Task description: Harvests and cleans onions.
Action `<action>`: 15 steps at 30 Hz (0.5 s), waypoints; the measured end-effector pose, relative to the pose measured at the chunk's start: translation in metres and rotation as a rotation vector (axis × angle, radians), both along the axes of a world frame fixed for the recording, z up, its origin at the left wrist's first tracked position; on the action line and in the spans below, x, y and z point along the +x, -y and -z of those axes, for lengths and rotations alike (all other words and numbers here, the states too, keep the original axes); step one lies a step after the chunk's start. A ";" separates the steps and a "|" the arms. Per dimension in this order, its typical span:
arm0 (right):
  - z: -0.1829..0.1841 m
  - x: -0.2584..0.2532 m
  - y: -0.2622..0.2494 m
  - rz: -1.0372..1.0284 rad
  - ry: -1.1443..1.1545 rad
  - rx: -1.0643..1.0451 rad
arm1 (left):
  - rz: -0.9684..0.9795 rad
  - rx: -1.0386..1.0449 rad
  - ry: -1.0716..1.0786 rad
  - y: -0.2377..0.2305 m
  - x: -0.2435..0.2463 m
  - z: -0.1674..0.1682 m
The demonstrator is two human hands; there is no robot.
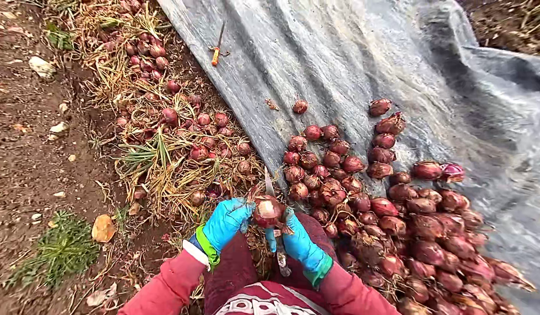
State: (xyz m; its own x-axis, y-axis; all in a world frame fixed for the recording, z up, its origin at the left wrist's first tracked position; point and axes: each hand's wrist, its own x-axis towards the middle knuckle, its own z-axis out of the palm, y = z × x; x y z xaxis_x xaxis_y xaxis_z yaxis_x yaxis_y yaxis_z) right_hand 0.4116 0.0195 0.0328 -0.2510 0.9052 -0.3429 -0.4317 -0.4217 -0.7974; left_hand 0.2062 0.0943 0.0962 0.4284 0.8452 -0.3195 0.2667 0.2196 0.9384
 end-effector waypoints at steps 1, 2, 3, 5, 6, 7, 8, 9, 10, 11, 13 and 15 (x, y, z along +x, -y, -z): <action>-0.010 -0.001 0.006 0.016 0.055 0.039 | 0.002 0.006 0.041 0.014 -0.001 -0.007; -0.019 -0.002 0.012 0.025 0.141 0.060 | 0.016 0.051 0.052 0.024 -0.004 -0.014; -0.026 0.000 0.017 0.013 0.239 0.063 | 0.038 0.141 0.025 0.030 -0.009 -0.018; -0.037 0.006 0.030 -0.069 0.378 0.056 | 0.028 0.341 -0.084 0.031 -0.020 -0.023; -0.035 0.006 0.040 -0.081 0.368 0.054 | -0.017 0.397 -0.116 0.032 -0.022 -0.026; -0.030 0.004 0.048 -0.063 0.336 0.036 | -0.069 0.431 -0.122 0.032 -0.020 -0.029; -0.024 0.003 0.054 -0.054 0.319 0.018 | -0.100 0.456 -0.121 0.032 -0.017 -0.032; -0.019 0.002 0.060 -0.079 0.339 0.010 | -0.074 0.472 -0.146 0.036 -0.013 -0.035; -0.018 0.005 0.064 -0.156 0.391 0.027 | 0.040 0.485 -0.241 0.043 -0.009 -0.041; -0.020 0.010 0.064 -0.255 0.446 0.064 | 0.251 0.467 -0.415 0.049 -0.002 -0.051; -0.025 0.016 0.058 -0.326 0.496 0.117 | 0.750 0.322 -0.708 0.053 0.023 -0.066; -0.022 0.021 0.055 -0.224 0.508 0.104 | 0.897 0.261 -0.765 0.039 0.036 -0.056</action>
